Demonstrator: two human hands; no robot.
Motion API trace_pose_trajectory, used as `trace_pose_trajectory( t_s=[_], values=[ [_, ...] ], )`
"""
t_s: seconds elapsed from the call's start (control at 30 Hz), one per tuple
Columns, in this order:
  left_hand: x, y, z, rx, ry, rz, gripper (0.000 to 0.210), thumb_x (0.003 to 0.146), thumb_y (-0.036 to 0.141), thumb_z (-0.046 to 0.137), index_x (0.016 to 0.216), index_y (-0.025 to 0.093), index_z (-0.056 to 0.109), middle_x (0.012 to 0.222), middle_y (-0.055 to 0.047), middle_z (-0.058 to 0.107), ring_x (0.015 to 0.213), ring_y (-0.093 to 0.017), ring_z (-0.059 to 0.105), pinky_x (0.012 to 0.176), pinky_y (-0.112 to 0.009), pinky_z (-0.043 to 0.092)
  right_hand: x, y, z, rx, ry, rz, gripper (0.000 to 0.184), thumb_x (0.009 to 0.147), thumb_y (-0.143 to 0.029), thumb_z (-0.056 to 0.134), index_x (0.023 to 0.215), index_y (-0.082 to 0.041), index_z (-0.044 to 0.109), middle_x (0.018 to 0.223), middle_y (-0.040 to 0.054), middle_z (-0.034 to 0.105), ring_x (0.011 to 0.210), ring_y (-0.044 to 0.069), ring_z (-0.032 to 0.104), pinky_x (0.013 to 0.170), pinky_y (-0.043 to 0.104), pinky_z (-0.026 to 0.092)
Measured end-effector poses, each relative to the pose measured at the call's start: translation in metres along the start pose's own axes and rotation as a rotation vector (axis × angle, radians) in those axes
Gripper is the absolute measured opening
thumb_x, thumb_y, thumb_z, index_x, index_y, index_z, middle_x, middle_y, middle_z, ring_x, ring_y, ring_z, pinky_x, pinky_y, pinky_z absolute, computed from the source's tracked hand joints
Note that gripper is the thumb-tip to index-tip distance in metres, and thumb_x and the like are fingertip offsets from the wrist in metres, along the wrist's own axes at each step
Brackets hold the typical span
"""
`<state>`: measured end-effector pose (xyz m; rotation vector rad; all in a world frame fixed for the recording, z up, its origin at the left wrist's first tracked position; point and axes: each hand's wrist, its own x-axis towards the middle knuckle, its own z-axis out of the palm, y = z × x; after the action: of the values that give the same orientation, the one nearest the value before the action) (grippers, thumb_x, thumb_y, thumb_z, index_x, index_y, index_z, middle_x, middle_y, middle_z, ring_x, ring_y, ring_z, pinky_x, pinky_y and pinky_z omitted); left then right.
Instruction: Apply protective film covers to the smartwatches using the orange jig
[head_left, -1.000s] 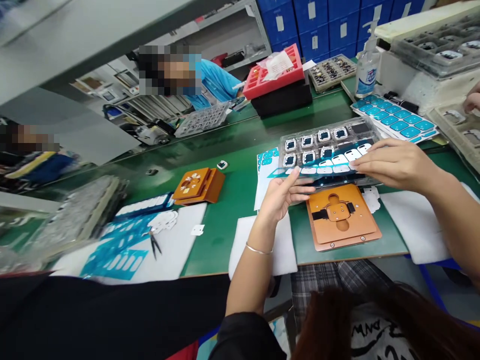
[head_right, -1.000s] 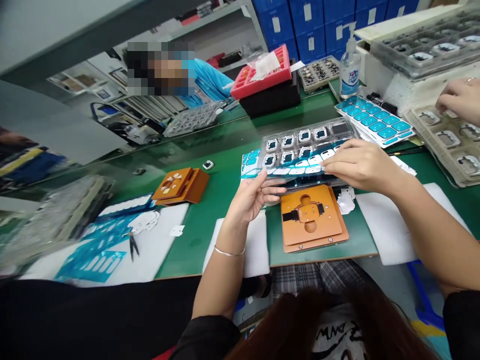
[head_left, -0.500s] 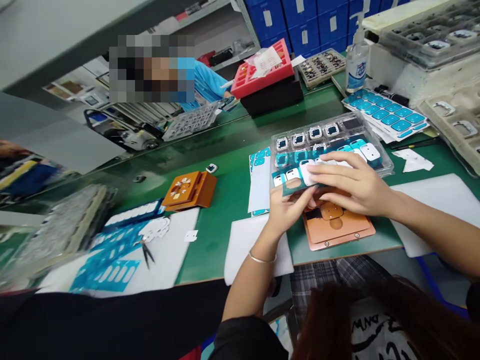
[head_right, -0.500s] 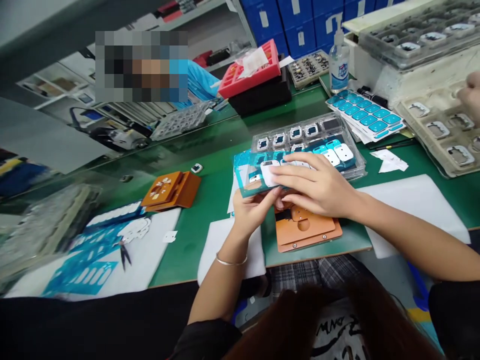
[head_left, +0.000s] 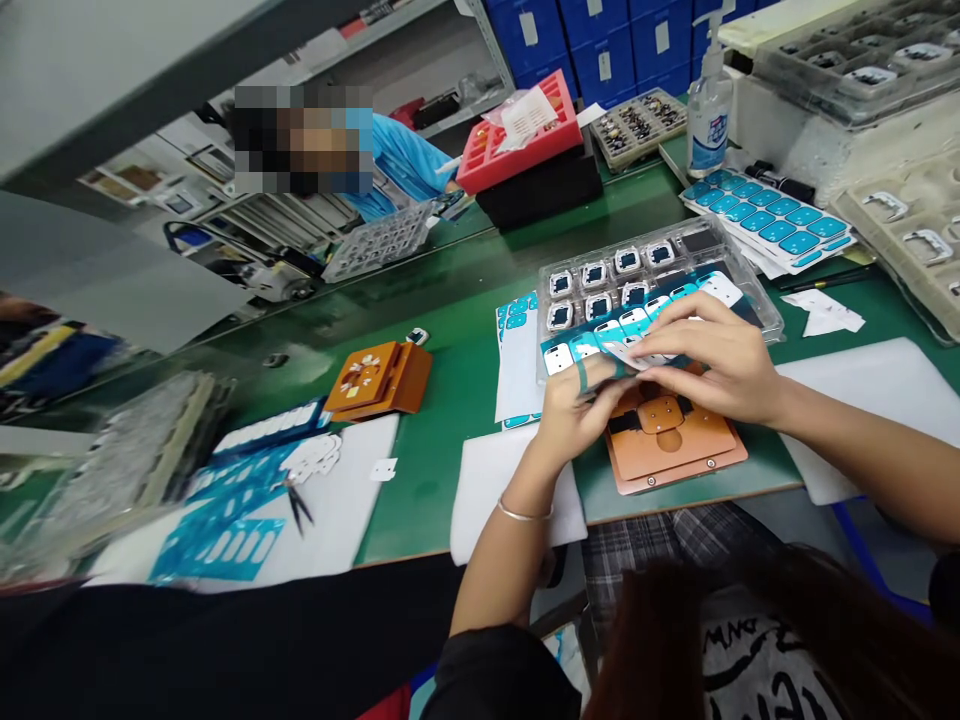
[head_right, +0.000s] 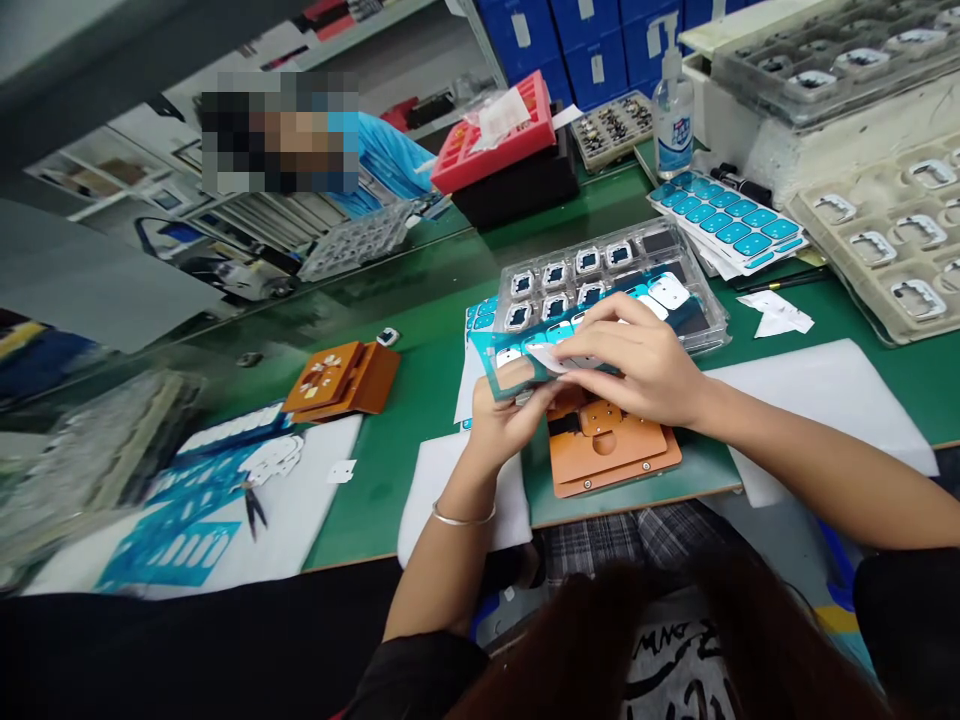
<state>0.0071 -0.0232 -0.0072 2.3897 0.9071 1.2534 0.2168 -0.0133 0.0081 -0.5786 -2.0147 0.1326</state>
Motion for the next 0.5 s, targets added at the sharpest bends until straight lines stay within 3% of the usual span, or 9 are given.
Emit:
trace_pose_trajectory(
  t_s=[0.13, 0.3, 0.37, 0.5],
  values=[
    [0.002, 0.003, 0.0, -0.031, 0.009, -0.083, 0.012, 0.091, 0.028, 0.063, 0.088, 0.022, 0.073, 0.081, -0.002, 0.076, 0.072, -0.014, 0.069, 0.069, -0.028, 0.056, 0.004, -0.005, -0.007, -0.085, 0.092, 0.198, 0.018, 0.096, -0.032, 0.056, 0.095, -0.031, 0.074, 0.09, 0.0024, 0.077, 0.086, 0.025, 0.067, 0.08, 0.047, 0.056],
    [0.001, -0.001, -0.003, -0.005, 0.121, -0.316, 0.018, 0.089, 0.035, 0.065, 0.079, 0.021, 0.072, 0.072, -0.001, 0.07, 0.064, -0.014, 0.061, 0.061, -0.029, 0.049, 0.004, -0.008, -0.018, -0.09, 0.334, 0.398, 0.023, 0.096, -0.037, 0.055, 0.11, -0.027, 0.071, 0.106, 0.0063, 0.073, 0.093, 0.025, 0.067, 0.083, 0.045, 0.056],
    [0.0, -0.009, -0.007, 0.088, 0.19, -0.395, 0.022, 0.086, 0.039, 0.067, 0.072, 0.021, 0.069, 0.072, -0.002, 0.067, 0.073, -0.017, 0.061, 0.071, -0.034, 0.051, 0.002, -0.009, -0.021, 0.024, 0.266, 0.414, 0.021, 0.093, -0.033, 0.058, 0.108, -0.026, 0.071, 0.103, 0.0057, 0.073, 0.09, 0.023, 0.067, 0.081, 0.042, 0.056],
    [-0.002, -0.027, -0.012, 0.286, 0.248, -0.518, 0.023, 0.074, 0.041, 0.079, 0.076, 0.022, 0.065, 0.096, -0.006, 0.066, 0.101, -0.026, 0.057, 0.093, -0.045, 0.049, -0.004, -0.013, -0.02, 0.203, -0.145, 0.445, 0.012, 0.085, -0.026, 0.066, 0.093, -0.025, 0.075, 0.087, 0.0036, 0.074, 0.08, 0.022, 0.064, 0.071, 0.038, 0.053]
  ],
)
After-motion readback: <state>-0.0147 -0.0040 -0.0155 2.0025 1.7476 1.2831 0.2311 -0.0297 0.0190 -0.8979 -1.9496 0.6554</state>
